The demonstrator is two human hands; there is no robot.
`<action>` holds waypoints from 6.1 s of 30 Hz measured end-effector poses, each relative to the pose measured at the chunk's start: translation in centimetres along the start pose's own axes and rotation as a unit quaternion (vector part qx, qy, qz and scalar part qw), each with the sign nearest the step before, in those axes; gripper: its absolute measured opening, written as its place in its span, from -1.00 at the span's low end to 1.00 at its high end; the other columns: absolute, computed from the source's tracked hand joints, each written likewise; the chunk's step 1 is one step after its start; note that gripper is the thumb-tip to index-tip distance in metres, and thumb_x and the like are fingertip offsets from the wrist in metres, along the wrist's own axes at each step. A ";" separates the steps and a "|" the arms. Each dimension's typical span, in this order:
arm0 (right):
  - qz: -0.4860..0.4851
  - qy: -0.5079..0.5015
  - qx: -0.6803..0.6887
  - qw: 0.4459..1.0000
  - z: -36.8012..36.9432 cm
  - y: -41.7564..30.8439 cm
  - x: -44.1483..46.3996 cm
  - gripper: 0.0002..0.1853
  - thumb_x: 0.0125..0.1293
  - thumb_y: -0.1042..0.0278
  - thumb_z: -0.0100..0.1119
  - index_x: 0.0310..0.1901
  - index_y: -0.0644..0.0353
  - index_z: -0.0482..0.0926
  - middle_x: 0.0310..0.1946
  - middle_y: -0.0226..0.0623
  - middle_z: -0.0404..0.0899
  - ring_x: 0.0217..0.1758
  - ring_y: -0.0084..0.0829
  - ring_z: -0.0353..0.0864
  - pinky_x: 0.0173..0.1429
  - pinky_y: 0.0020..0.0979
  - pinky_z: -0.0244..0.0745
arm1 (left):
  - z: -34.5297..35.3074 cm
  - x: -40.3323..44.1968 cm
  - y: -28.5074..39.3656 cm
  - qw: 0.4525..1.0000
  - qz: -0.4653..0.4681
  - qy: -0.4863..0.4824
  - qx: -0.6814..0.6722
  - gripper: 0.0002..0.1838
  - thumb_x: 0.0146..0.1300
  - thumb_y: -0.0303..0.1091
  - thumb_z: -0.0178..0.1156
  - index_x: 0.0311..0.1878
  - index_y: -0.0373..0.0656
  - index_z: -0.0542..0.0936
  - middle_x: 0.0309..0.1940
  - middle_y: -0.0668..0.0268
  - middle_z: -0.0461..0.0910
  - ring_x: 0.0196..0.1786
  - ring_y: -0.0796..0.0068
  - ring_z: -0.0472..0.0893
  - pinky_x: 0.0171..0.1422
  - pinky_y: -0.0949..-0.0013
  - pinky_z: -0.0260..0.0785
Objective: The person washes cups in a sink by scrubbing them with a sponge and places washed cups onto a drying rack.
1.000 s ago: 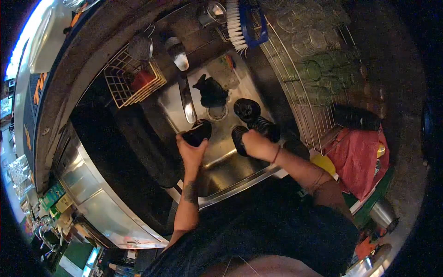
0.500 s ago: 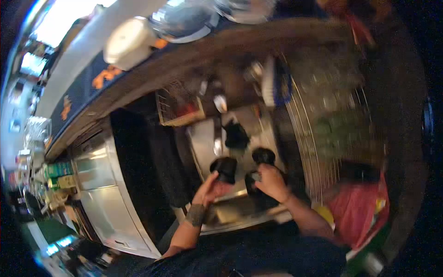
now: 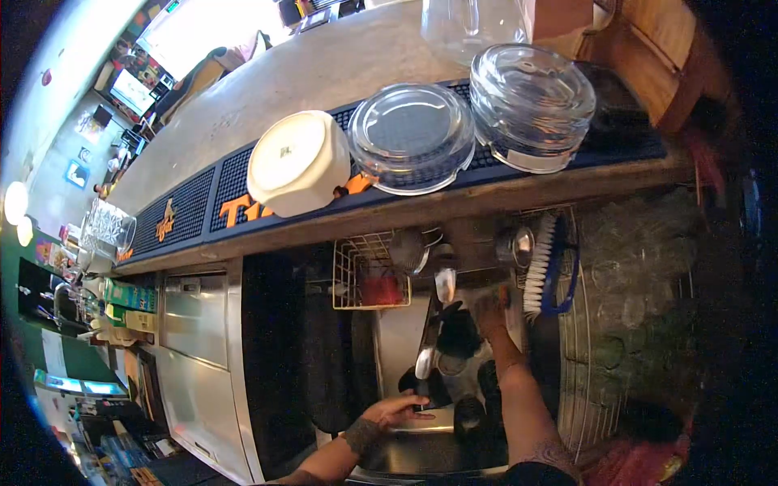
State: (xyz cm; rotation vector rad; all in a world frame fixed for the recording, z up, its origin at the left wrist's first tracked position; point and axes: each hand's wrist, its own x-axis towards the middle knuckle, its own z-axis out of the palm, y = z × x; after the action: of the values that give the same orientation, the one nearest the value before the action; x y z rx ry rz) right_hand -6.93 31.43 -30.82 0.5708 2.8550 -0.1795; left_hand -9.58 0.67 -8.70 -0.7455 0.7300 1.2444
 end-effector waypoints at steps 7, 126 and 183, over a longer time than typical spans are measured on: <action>-0.086 -0.178 -0.026 0.980 4.4 2.1 1.6 -0.48 0.16 0.28 0.15 0.18 0.17 0.40 0.18 0.01 0.39 0.27 -0.09 0.37 0.33 -0.06 0.22 | -0.9 0.9 -0.3 0.984 0.049 0.047 0.162 -0.51 0.22 -0.22 0.30 0.11 -0.24 0.39 0.08 0.17 0.49 0.02 0.32 0.57 0.10 0.21 0.55; -0.009 0.160 0.238 0.958 -26.6 -14.8 -28.8 -0.77 0.13 0.33 0.17 -0.25 0.24 0.41 -0.48 0.05 0.58 -0.42 0.07 0.60 -0.38 -0.02 0.50 | 6.4 -6.0 -11.9 0.457 0.602 0.294 0.585 -0.48 -0.12 -0.07 0.38 -0.04 -0.05 0.61 -0.16 0.12 0.58 0.01 0.04 0.50 0.04 0.03 0.38; -0.113 0.038 0.424 0.898 -25.3 -13.4 -30.6 -0.56 -0.09 0.51 0.22 -0.06 0.30 0.50 -0.08 0.07 0.53 -0.05 0.11 0.54 -0.02 -0.11 0.49 | 1.6 -3.9 -11.5 0.610 0.542 0.109 0.567 -0.49 -0.22 -0.35 0.43 -0.08 -0.21 0.58 -0.21 0.13 0.60 -0.11 0.08 0.59 0.00 0.19 0.44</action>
State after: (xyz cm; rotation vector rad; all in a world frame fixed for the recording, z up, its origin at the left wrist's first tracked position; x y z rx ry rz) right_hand 10.43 12.06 2.09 0.3669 2.7911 -1.5077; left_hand 1.20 -2.04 -3.49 0.8169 2.0730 1.3220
